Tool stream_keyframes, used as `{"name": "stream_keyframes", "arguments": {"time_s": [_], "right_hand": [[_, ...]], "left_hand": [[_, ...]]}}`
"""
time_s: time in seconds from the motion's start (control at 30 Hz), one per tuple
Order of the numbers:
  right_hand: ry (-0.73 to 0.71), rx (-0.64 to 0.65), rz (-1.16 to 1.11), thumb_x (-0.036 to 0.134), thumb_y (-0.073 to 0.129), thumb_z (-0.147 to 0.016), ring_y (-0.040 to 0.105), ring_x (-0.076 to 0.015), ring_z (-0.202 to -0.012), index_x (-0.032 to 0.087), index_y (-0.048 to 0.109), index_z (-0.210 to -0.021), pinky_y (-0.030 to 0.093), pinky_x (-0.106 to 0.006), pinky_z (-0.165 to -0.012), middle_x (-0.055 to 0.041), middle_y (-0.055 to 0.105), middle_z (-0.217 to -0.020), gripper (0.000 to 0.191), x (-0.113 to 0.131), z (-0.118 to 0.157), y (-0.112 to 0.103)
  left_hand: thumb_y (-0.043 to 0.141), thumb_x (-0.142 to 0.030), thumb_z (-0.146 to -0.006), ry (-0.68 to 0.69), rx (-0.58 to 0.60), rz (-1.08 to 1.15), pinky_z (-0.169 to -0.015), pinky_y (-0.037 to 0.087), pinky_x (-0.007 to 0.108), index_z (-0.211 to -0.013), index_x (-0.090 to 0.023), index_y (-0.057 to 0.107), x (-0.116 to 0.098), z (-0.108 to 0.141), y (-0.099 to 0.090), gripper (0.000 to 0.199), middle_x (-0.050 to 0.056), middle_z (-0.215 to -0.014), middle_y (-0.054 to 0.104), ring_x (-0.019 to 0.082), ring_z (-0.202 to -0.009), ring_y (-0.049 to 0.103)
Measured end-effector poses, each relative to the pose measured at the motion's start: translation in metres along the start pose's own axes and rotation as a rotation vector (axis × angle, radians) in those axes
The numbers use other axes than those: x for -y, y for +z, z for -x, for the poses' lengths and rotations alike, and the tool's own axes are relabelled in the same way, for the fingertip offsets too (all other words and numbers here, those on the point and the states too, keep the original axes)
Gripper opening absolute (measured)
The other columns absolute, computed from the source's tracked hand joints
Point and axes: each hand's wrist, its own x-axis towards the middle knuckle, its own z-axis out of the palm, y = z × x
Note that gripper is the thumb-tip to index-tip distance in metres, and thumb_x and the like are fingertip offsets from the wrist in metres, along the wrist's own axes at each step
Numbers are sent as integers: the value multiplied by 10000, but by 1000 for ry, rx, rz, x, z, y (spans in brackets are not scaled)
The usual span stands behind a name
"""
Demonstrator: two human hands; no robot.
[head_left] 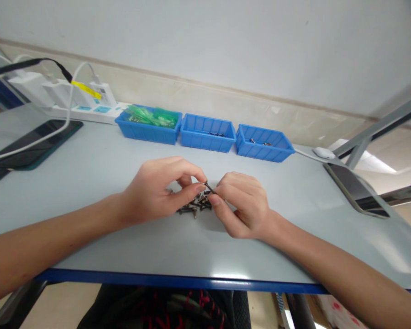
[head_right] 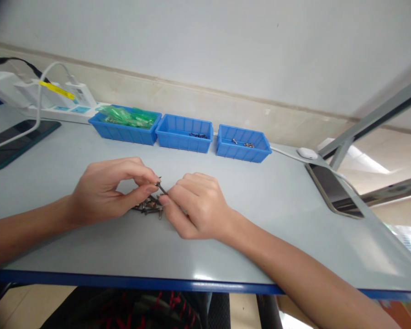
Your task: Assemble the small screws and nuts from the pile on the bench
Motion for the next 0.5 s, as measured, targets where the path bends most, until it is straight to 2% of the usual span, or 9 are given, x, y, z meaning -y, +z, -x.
{"name": "stream_keyframes", "arguments": {"time_s": [0.2, 0.37, 0.5], "right_hand": [[-6, 1, -6, 165, 441, -846, 384, -116, -504, 140, 535, -584, 286, -282, -504, -18, 468, -509, 280, 0, 1, -2], [22, -18, -10, 155, 438, -849, 387, -111, -497, 120, 560, -605, 286, -274, -495, -26, 476, -517, 275, 0, -1, -4], [19, -37, 30, 153, 438, -844, 377, -108, -489, 139, 540, -581, 282, -273, -493, -16, 470, -502, 282, 1, -1, -3]], "left_hand": [[579, -205, -820, -3, 59, 30, -588, 444, 203, -788, -187, 575, 2, -3, -3, 37, -34, -625, 620, 90, -589, 581], [606, -210, -810, -45, 3, 25, -601, 446, 194, -766, -190, 588, -1, -1, -1, 51, -26, -680, 645, 87, -612, 595], [638, -252, -783, -225, -46, 10, -571, 437, 184, -730, -190, 598, -4, -3, -2, 91, -33, -663, 656, 86, -572, 583]]}}
